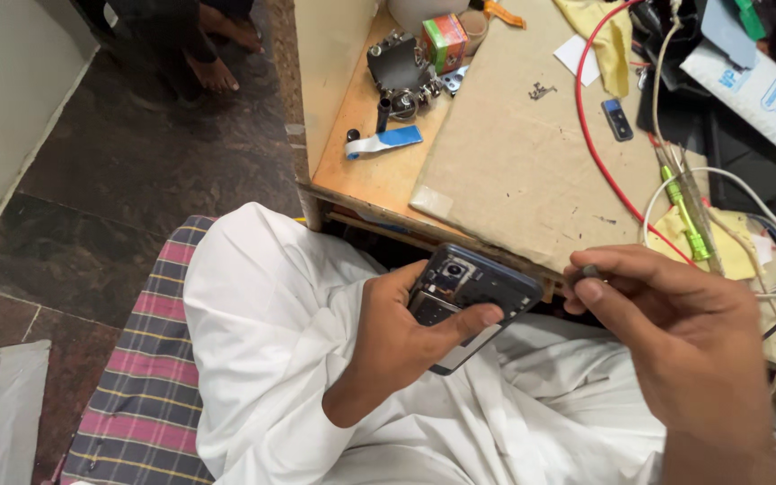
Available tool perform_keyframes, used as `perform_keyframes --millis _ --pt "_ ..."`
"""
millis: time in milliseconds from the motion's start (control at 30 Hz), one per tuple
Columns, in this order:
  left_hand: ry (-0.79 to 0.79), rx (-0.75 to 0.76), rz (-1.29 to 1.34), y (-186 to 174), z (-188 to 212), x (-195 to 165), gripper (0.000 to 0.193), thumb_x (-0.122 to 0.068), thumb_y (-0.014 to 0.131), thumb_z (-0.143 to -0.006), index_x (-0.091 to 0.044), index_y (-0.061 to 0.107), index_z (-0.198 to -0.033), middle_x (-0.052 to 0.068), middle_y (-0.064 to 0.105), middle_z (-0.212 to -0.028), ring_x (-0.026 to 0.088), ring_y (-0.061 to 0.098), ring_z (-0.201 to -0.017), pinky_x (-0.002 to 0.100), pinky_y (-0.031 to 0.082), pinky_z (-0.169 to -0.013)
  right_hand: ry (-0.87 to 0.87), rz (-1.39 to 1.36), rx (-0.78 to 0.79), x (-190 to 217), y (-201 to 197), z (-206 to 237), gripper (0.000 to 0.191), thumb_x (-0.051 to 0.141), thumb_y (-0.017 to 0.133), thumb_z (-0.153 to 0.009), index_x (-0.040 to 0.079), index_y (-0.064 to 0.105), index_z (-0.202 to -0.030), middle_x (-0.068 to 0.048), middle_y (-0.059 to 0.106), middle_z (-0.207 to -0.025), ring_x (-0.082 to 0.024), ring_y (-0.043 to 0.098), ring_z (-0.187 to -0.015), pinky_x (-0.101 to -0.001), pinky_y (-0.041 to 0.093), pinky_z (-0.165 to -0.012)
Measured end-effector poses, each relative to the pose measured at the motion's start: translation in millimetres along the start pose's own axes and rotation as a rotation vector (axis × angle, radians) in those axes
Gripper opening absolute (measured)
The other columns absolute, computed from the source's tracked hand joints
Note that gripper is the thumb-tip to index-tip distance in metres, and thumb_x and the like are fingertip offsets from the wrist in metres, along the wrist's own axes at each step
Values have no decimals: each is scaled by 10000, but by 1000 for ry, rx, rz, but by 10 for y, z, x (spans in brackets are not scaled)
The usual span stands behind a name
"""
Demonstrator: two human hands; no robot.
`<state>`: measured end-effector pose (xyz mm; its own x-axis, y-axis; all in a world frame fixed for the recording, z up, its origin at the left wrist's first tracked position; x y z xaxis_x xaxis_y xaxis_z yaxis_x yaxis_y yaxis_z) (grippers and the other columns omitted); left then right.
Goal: The person repairs a smartphone at a cluttered workbench. They use a green screwdriver to unscrew the back of the phone, pry and lift the cracked display assembly away from the frame, handle small internal components with tweezers and fingers, and work along the phone's edges pressing and fitting parts back together.
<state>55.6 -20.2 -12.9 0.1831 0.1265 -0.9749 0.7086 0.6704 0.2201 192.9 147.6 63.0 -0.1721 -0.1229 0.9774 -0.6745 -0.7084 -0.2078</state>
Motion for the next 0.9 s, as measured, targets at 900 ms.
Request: perform_keyframes --millis 900 --pt "271 -11 -328 1 110 -376 377 -359 922 -767 -55 704 -815 43 771 -755 92 720 -632 250 540 -593 -315 614 170 781 309 219 251 -20 763 -826 -2 756 -1076 -91 784 -989 -127 737 -881 -223 606 -713"
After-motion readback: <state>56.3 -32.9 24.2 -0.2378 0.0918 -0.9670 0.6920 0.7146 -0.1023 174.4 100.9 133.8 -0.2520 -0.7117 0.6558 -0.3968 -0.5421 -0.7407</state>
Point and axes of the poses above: each hand's wrist, its own z-axis away from the middle knuckle, its own y-axis out of the palm, x = y × z, the point moved 8 cm from there along -z, towards the middle knuckle
